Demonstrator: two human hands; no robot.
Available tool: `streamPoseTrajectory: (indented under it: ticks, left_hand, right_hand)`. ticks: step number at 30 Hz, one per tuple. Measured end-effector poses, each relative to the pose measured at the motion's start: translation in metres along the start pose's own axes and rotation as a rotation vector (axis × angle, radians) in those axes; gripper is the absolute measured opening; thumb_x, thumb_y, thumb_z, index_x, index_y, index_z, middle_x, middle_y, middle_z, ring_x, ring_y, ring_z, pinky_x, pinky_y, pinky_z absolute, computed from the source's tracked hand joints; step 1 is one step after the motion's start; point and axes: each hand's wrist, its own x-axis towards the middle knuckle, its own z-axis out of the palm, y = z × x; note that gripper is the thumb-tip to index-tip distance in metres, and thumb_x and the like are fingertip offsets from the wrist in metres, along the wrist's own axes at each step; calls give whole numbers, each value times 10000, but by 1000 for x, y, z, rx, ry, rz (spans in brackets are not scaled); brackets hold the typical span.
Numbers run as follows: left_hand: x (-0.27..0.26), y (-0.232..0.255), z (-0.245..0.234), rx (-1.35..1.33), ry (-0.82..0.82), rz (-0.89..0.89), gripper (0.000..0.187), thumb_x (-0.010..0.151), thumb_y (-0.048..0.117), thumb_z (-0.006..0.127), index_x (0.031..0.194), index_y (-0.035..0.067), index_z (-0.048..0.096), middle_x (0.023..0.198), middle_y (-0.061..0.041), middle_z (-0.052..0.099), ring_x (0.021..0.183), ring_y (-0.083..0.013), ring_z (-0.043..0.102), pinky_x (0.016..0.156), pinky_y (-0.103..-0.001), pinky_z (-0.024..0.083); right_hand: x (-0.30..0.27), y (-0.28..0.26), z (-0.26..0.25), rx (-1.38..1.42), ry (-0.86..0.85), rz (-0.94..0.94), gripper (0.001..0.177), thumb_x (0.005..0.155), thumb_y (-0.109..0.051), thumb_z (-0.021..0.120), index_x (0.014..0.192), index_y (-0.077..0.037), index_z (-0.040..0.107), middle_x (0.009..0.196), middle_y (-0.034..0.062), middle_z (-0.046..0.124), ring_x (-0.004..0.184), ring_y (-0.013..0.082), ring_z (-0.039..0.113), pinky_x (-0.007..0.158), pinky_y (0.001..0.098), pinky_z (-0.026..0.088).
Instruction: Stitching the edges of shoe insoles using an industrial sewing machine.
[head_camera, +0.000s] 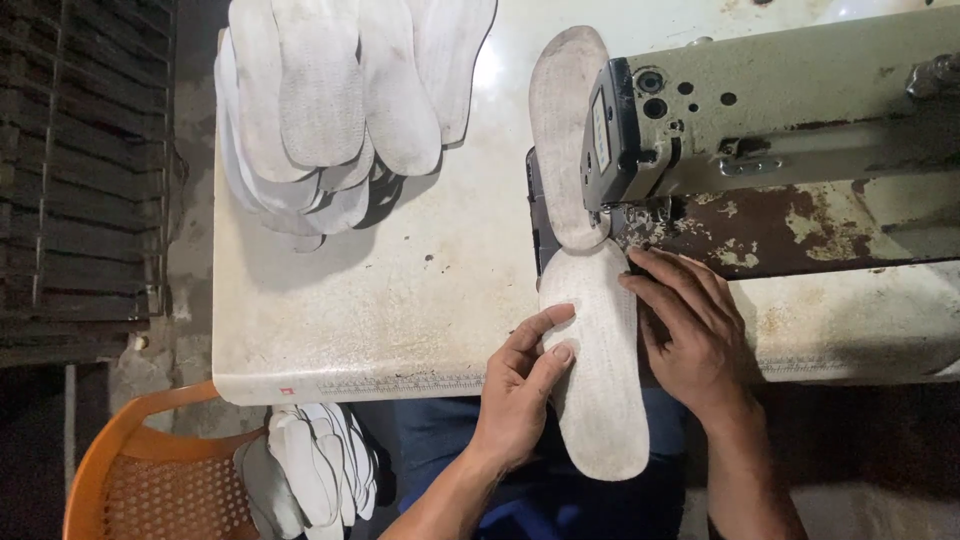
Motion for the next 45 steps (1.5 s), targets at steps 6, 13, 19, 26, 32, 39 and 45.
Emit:
streamPoseTrajectory:
  ticks: [6,13,19,26,32,39,45]
  left_hand:
    - [0,-1,0,-22,0,-8,428,964,189,656,1378,84,660,844,36,502,812,-76,511,799,-229,473]
    - [1,3,2,-5,9,7,431,961,193,661,1379,85,663,814,46,461,784,-75,500,787,-232,479]
    - [6,13,6,-31,28,-54,435,947,194,670,1370,94,664,853,20,560,813,-86,570,765,-235,510]
    - [10,24,10,45,-1,-62,487,943,224,654,1409,91,613,709,46,420,569,-55,402,510,-218,360]
    - [13,45,-1,450,-176,164,561,999,213,630,1501,16,476,922,-180,725,802,-256,703,714,-454,617]
    - [88,89,-21,1186,132,344,309,999,395,543,1160,195,715,971,-100,789,884,-409,759,792,-547,585]
    - [206,88,-8,1332,298,269,399,972,510,469,979,132,597,960,-152,729,891,-399,664,748,-519,466]
  right_hand:
    - [1,0,-2,8,-7,-1,299,964,88,654,1246,-5,686,1412,147,651,1281,347,634,1086,484,506]
    - [0,0,-2,-2,-35,-4,304,957,79,661,1248,-6,677,1430,141,637,1294,335,619,1098,480,496]
    - [-1,1,-2,22,-23,7,311,966,81,642,1260,-13,677,1431,144,634,1298,352,613,1106,498,486]
    - [2,1,-4,22,-25,-47,310,962,60,648,1255,-36,684,1394,153,646,1278,366,614,1103,497,490]
    - [-7,-1,4,-14,-18,72,433,932,61,680,1268,-208,723,1371,51,650,1381,328,560,1110,574,487]
    - [-8,3,7,-108,-42,110,325,979,-65,686,1248,-245,721,1332,4,667,1366,269,579,1133,507,489]
    - [-4,1,0,-83,-31,8,331,929,41,690,1234,-87,719,1402,88,653,1379,317,557,1121,515,481]
